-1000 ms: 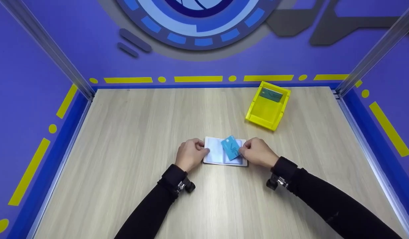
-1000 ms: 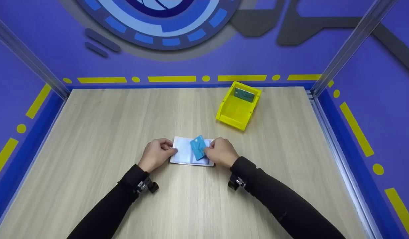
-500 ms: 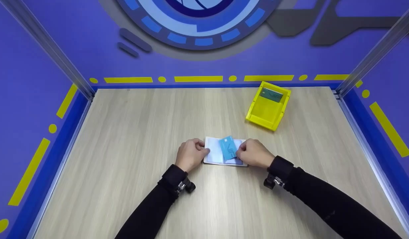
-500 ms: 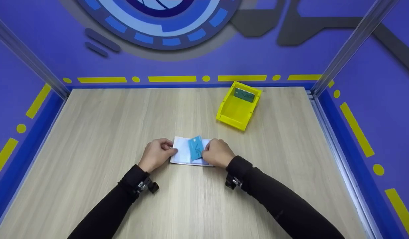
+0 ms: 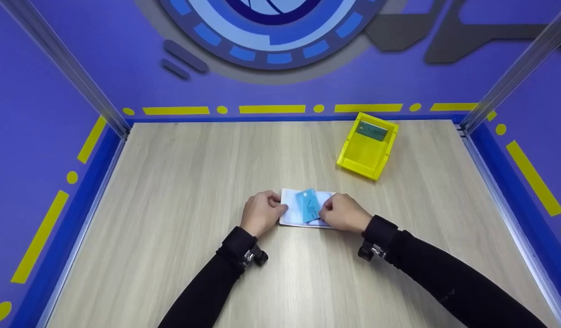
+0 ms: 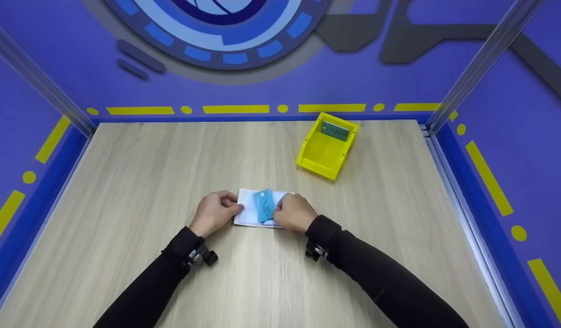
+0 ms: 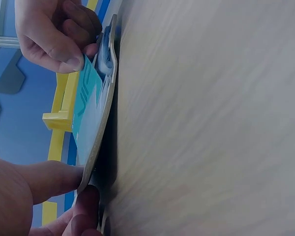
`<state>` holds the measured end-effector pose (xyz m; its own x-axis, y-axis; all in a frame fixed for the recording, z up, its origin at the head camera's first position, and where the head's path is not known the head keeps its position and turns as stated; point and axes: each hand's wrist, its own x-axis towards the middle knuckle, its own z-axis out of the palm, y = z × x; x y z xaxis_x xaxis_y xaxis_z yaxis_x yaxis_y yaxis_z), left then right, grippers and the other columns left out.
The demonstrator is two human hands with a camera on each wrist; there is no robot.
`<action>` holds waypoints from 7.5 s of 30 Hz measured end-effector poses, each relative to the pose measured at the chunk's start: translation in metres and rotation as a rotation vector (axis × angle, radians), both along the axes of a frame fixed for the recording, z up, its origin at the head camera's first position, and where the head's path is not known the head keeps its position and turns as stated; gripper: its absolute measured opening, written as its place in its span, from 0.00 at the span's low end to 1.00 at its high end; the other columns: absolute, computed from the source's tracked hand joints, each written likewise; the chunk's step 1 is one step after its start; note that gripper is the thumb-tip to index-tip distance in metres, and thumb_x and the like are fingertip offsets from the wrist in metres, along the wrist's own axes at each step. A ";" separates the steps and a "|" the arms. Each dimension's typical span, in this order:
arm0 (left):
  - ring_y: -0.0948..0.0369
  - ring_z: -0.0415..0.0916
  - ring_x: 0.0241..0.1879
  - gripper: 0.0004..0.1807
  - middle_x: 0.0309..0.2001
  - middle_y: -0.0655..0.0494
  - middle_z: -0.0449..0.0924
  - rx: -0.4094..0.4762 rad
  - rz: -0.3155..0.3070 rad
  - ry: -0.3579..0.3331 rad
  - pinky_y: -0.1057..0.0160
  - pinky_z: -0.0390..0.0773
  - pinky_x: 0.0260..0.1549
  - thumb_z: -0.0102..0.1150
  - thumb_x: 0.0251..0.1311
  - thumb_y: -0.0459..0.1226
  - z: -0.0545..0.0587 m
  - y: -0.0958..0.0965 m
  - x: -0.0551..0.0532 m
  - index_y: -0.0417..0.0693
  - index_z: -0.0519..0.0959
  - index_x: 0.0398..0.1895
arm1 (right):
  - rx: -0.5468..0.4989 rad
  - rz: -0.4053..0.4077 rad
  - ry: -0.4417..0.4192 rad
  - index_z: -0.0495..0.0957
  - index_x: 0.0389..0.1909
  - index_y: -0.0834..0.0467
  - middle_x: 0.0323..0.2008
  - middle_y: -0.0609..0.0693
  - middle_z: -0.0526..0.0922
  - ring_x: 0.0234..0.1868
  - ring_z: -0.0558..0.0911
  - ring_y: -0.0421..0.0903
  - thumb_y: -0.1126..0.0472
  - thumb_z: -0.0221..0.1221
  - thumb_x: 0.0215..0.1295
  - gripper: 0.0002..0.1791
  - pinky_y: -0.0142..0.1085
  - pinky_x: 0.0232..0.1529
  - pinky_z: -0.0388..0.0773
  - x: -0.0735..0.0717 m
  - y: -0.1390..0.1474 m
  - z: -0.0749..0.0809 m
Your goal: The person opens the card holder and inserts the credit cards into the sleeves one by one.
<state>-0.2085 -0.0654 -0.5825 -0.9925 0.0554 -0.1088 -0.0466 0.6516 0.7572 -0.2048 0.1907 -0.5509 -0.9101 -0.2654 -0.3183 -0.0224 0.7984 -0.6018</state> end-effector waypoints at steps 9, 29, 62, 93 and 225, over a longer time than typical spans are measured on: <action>0.62 0.82 0.34 0.12 0.34 0.59 0.88 0.011 0.011 -0.010 0.58 0.80 0.42 0.77 0.64 0.43 0.000 0.000 0.001 0.49 0.89 0.46 | 0.012 -0.024 -0.016 0.71 0.15 0.48 0.16 0.41 0.64 0.23 0.67 0.42 0.58 0.60 0.71 0.21 0.36 0.30 0.62 0.002 -0.007 0.000; 0.63 0.83 0.34 0.13 0.33 0.60 0.90 0.006 -0.002 -0.007 0.57 0.81 0.43 0.78 0.64 0.46 0.001 0.000 0.000 0.50 0.90 0.46 | 0.016 0.004 -0.073 0.80 0.23 0.51 0.20 0.44 0.74 0.24 0.73 0.43 0.57 0.59 0.75 0.16 0.36 0.28 0.69 0.001 -0.027 0.001; 0.60 0.85 0.38 0.16 0.36 0.59 0.91 0.003 0.002 -0.034 0.55 0.82 0.47 0.78 0.64 0.48 0.001 0.001 0.000 0.52 0.87 0.48 | 0.032 0.009 0.075 0.93 0.48 0.58 0.36 0.50 0.89 0.36 0.81 0.46 0.55 0.65 0.80 0.13 0.37 0.38 0.76 -0.028 -0.006 0.028; 0.62 0.84 0.36 0.16 0.36 0.58 0.91 0.015 -0.003 -0.004 0.57 0.81 0.44 0.78 0.64 0.46 0.001 0.001 0.002 0.49 0.87 0.48 | 0.200 0.115 0.133 0.92 0.51 0.60 0.44 0.56 0.94 0.38 0.86 0.47 0.59 0.70 0.72 0.12 0.39 0.41 0.83 -0.060 0.018 0.009; 0.64 0.80 0.31 0.17 0.31 0.62 0.87 -0.035 -0.001 0.059 0.58 0.79 0.40 0.78 0.63 0.48 -0.004 0.008 0.004 0.49 0.89 0.48 | 0.483 -0.306 0.460 0.82 0.34 0.68 0.25 0.60 0.78 0.30 0.81 0.61 0.55 0.69 0.74 0.19 0.55 0.36 0.80 -0.173 0.158 0.056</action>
